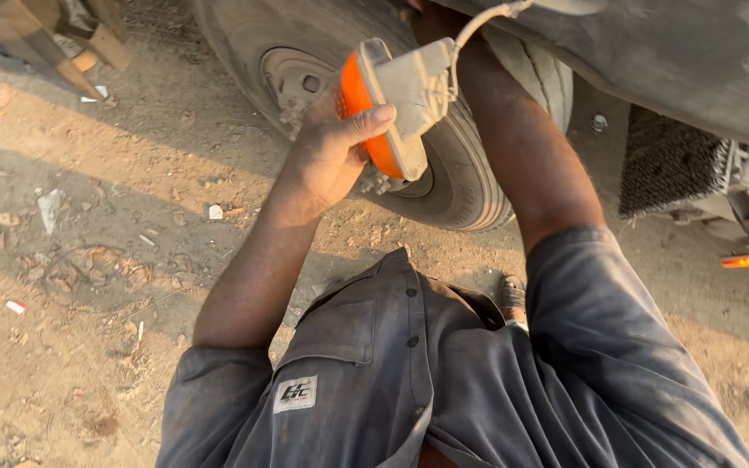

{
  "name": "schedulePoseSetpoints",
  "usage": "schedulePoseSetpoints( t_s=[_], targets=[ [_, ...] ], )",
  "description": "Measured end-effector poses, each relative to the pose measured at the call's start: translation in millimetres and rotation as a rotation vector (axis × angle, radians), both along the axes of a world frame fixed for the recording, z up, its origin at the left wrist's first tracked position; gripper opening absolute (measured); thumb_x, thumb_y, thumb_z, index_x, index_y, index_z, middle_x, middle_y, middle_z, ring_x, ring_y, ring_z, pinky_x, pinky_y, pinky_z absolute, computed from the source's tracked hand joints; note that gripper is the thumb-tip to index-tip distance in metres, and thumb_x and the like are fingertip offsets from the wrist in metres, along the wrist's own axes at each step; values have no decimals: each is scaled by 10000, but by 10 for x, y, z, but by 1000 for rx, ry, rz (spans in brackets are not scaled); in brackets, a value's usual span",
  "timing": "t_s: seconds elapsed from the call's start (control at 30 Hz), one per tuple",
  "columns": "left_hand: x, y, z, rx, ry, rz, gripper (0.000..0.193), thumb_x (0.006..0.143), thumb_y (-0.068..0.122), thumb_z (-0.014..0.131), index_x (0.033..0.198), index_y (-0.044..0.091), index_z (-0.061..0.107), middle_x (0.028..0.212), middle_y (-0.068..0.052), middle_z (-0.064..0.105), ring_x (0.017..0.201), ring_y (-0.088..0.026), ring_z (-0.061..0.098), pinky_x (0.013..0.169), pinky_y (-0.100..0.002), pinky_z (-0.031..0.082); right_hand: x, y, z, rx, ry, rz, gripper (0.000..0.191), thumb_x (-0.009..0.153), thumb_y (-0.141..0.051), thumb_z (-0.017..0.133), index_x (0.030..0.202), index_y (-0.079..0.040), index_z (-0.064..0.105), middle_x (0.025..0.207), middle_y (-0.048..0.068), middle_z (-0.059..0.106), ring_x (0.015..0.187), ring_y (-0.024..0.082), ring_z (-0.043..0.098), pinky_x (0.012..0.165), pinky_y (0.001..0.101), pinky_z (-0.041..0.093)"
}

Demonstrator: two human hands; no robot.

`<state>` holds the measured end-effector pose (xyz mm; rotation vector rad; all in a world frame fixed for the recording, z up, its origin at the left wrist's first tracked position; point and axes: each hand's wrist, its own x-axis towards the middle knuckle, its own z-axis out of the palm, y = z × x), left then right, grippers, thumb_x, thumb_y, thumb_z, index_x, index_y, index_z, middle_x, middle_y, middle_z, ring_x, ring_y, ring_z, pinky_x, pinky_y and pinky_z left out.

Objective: The person repairs a vehicle's orange side marker light by hand, using pliers to remove a retaining clip and a screwdriver to secure the light housing. The person manipulates the light and its wiring, then fastens the light to the vehicle body.

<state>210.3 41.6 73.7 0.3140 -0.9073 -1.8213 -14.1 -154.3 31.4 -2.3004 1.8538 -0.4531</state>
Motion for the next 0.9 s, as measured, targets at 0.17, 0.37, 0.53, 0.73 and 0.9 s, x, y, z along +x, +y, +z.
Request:
schedulePoseSetpoints(
  t_s=[0.17, 0.37, 0.53, 0.73, 0.9],
  targets=[
    [10, 42, -7, 50, 56, -19, 752, 907, 109, 845, 1528, -3, 437, 1361, -127, 618, 1314, -246, 588, 1150, -413, 490, -244, 407, -151, -208, -39, 19, 260, 1026, -232, 682, 1229, -74, 646, 1115, 135, 734, 1027, 284, 717, 890, 438, 567],
    [-34, 74, -6, -70, -59, 132, 879, 836, 152, 899, 1536, 9, 386, 1341, -142, 591, 1287, -267, 595, 1121, -430, 527, -173, 2214, -73, -282, -1089, 316, 598, 1050, -270, 747, 1535, -50, 473, 1460, 145, 545, 1298, 251, 578, 1117, 401, 512],
    [-8, 177, 74, -187, -97, 103, 881, 843, 180, 936, 1474, -19, 354, 1366, -182, 564, 1326, -270, 597, 1191, -439, 541, 166, 2830, 236, -244, -968, 391, 1109, 916, -368, 880, 1670, -128, 104, 1710, 132, 190, 1560, 265, 292, 1315, 469, 356],
    [-44, 338, 136, -672, -378, 271, 886, 924, 223, 901, 1529, 46, 278, 1426, -138, 461, 1329, -228, 608, 1142, -370, 600, 406, 2771, 307, -334, -1039, 229, 1172, 901, -270, 952, 1644, -125, 58, 1668, 144, 251, 1532, 263, 349, 1323, 458, 370],
    [-60, 368, 139, -1049, -658, 585, 807, 931, 152, 916, 1494, 86, 340, 1456, -130, 450, 1368, -282, 517, 1182, -395, 492, 280, 2595, 72, -515, -892, 205, 1137, 899, -140, 986, 1614, -168, 102, 1625, 123, 301, 1506, 247, 365, 1303, 427, 369]
  ],
)
